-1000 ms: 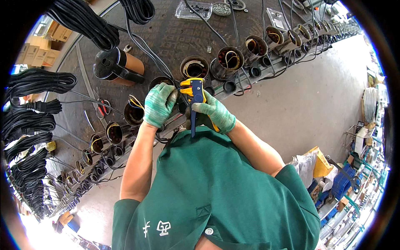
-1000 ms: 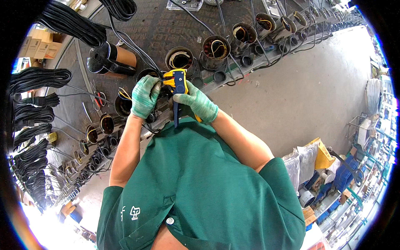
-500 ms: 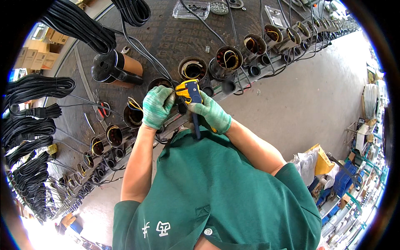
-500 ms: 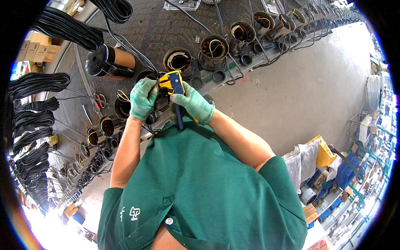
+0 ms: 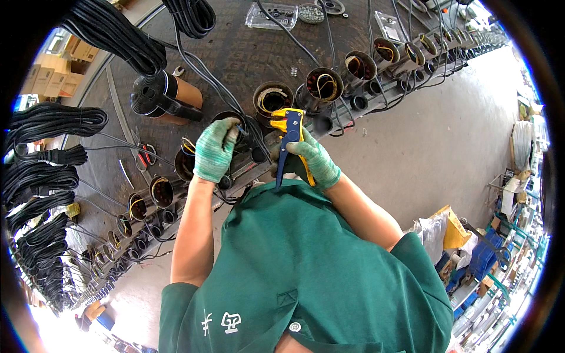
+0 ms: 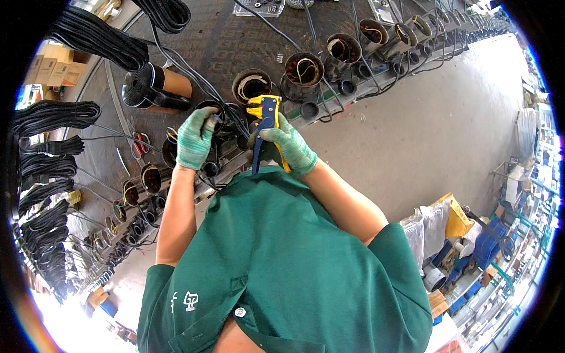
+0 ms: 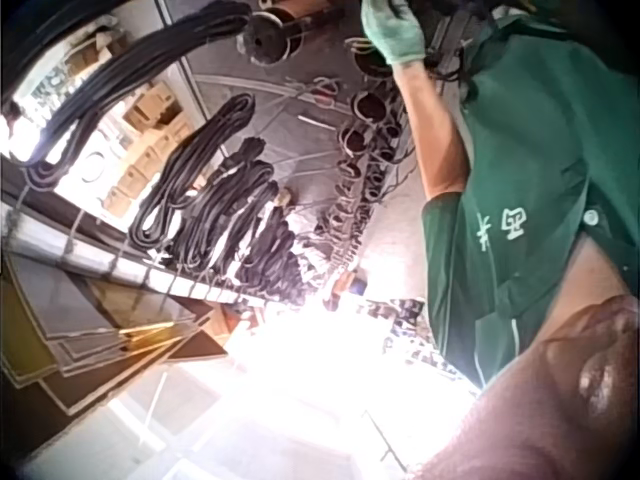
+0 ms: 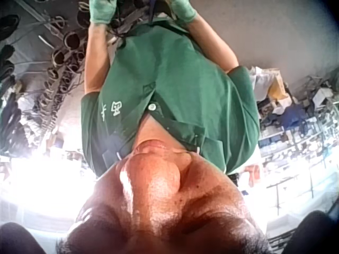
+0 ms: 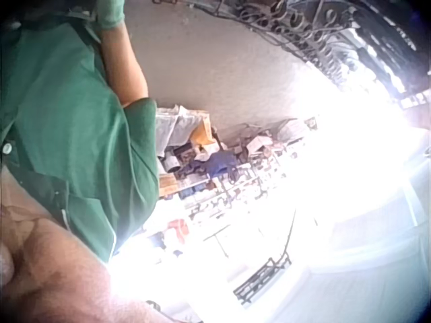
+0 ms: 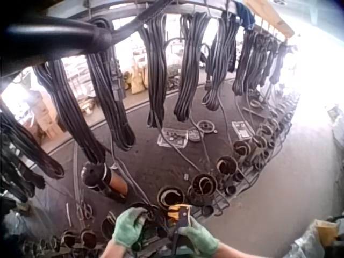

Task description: The person uses a yellow and blue wire stripper to remove the outer insulation from multiple black cables. They repeatedly pull the cables through a row of metal holders on a workbench, strip a section of the sheathing, and then move to the next cable in the sequence.

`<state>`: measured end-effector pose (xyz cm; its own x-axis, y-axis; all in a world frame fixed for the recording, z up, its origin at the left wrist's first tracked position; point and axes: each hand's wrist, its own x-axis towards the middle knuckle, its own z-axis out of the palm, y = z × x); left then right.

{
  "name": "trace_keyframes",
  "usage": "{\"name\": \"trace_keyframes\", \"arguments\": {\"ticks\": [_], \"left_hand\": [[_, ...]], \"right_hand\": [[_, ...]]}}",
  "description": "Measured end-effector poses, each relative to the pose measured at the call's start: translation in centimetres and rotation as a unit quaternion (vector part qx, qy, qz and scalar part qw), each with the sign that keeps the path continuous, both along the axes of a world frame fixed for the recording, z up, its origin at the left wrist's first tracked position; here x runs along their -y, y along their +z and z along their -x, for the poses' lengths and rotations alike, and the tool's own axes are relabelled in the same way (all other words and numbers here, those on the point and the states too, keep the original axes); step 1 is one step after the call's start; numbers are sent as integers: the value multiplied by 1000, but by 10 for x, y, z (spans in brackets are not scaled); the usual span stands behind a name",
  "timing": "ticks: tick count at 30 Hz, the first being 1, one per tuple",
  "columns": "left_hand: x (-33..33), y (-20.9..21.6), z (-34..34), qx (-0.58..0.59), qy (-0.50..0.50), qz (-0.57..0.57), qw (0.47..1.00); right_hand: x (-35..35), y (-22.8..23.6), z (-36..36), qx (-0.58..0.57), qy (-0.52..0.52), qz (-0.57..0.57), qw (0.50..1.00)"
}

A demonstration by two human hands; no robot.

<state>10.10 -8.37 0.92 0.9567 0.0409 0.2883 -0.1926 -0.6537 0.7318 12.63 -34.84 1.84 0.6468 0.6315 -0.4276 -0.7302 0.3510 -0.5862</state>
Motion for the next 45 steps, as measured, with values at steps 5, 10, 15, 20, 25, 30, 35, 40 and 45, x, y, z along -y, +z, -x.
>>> {"name": "trace_keyframes", "arguments": {"ticks": [5,10,15,20,25,30,35,40,45], "left_hand": [[-33,26,-1,-22,4,-81,996],[-36,51,-7,-34,-77,-93,992],[-7,70,-14,-130,-115,-332,927],[12,65,-10,-250,-62,-422,869],[12,32,-1,-214,-11,-316,924],[-1,8,5,-161,11,-107,981],[-6,18,2,-72,-40,-143,986],[0,28,-9,1,-71,-256,964],[7,14,-12,36,-40,-268,962]], "right_hand": [[5,-9,2,27,-42,27,998],[7,-14,3,16,-39,5,999],[3,-10,5,28,-24,12,999],[7,-2,5,25,-4,21,999],[10,-14,7,33,-31,49,998],[10,-7,5,20,-19,39,999],[4,-6,1,38,12,16,999],[-18,-18,-9,95,7,15,995],[-34,-23,-17,152,12,75,985]]}}
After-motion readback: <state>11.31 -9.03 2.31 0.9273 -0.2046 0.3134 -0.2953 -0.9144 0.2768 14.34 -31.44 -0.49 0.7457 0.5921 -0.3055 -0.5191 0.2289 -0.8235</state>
